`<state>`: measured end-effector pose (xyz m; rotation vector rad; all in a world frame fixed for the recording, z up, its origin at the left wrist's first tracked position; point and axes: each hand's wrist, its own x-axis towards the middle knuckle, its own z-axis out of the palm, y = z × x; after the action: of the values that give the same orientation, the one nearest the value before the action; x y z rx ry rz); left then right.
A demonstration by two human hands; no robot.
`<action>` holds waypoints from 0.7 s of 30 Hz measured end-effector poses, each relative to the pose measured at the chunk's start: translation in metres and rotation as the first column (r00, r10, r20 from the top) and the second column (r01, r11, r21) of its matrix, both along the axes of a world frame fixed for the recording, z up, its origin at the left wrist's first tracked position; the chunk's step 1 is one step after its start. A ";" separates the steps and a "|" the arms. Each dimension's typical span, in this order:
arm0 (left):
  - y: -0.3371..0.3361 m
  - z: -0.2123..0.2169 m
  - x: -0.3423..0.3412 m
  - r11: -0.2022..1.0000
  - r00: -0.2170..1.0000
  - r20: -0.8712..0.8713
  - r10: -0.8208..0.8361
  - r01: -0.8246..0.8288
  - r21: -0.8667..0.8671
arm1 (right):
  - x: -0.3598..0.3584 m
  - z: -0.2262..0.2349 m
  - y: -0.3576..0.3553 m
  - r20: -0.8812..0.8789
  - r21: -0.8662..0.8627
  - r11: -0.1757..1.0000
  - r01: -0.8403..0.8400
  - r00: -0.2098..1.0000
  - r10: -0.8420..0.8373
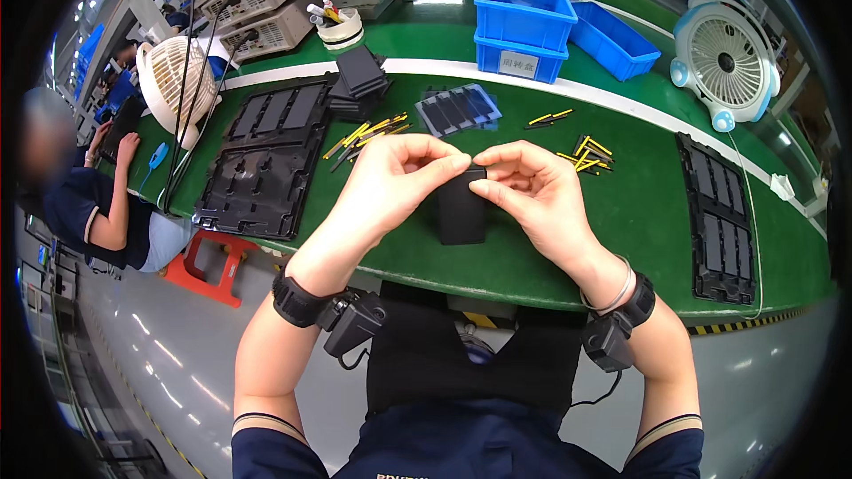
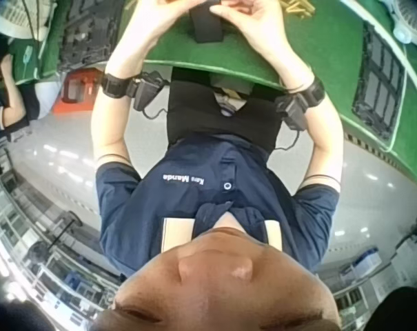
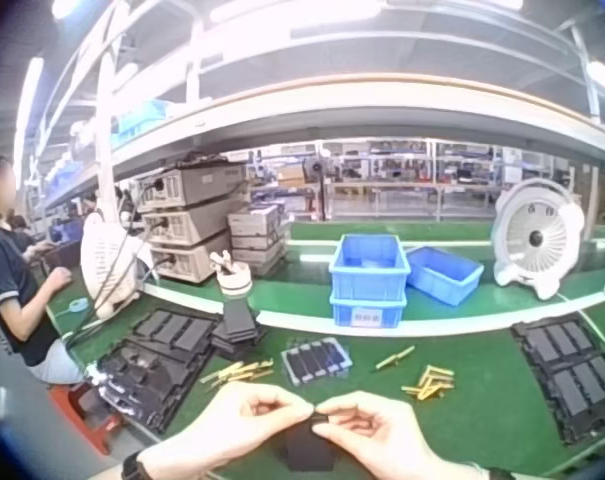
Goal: Assembling small black plastic components by inserting pins and applying labels.
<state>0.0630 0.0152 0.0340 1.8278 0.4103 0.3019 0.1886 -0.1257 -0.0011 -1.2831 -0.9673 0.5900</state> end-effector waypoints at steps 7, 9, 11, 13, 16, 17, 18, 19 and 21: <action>-0.008 -0.027 -0.010 0.901 0.974 0.089 0.207 -0.154 -0.405 | 0.002 -0.001 0.002 -0.060 -0.030 0.999 -0.016 0.998 0.015; -0.011 -0.029 -0.009 0.894 0.973 0.123 0.196 -0.126 -0.429 | 0.003 0.000 0.001 -0.089 -0.024 0.999 -0.028 0.996 0.026; -0.016 -0.029 -0.010 0.895 0.966 0.201 0.164 -0.059 -0.443 | 0.003 0.000 0.002 -0.117 -0.016 0.999 -0.034 0.993 0.032; -0.021 -0.039 -0.010 0.875 0.946 0.251 0.206 -0.064 -0.479 | 0.002 0.000 0.003 -0.175 0.012 0.999 -0.037 0.984 0.038; -0.024 -0.048 -0.010 0.873 0.932 0.282 0.229 -0.069 -0.483 | 0.004 -0.001 0.003 -0.134 -0.056 0.995 -0.082 0.988 0.074; -0.024 -0.049 -0.010 0.873 0.927 0.297 0.230 -0.062 -0.483 | 0.004 -0.002 0.003 -0.135 -0.059 0.995 -0.084 0.988 0.075; -0.026 -0.050 -0.010 0.872 0.927 0.296 0.233 -0.064 -0.485 | 0.003 -0.001 0.003 -0.099 -0.072 0.996 -0.056 0.994 0.049; -0.026 -0.051 -0.010 0.879 0.920 0.312 0.237 -0.066 -0.473 | 0.002 -0.002 0.003 -0.063 -0.084 0.996 -0.026 0.998 0.021; -0.026 -0.053 -0.010 0.885 0.914 0.326 0.241 -0.069 -0.461 | 0.001 0.001 0.004 -0.033 -0.101 0.995 -0.021 0.999 0.018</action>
<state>0.0530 -0.0107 -0.0193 1.2533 0.3254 0.6101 0.1897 -0.1215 0.0001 -1.3511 -0.9343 0.6804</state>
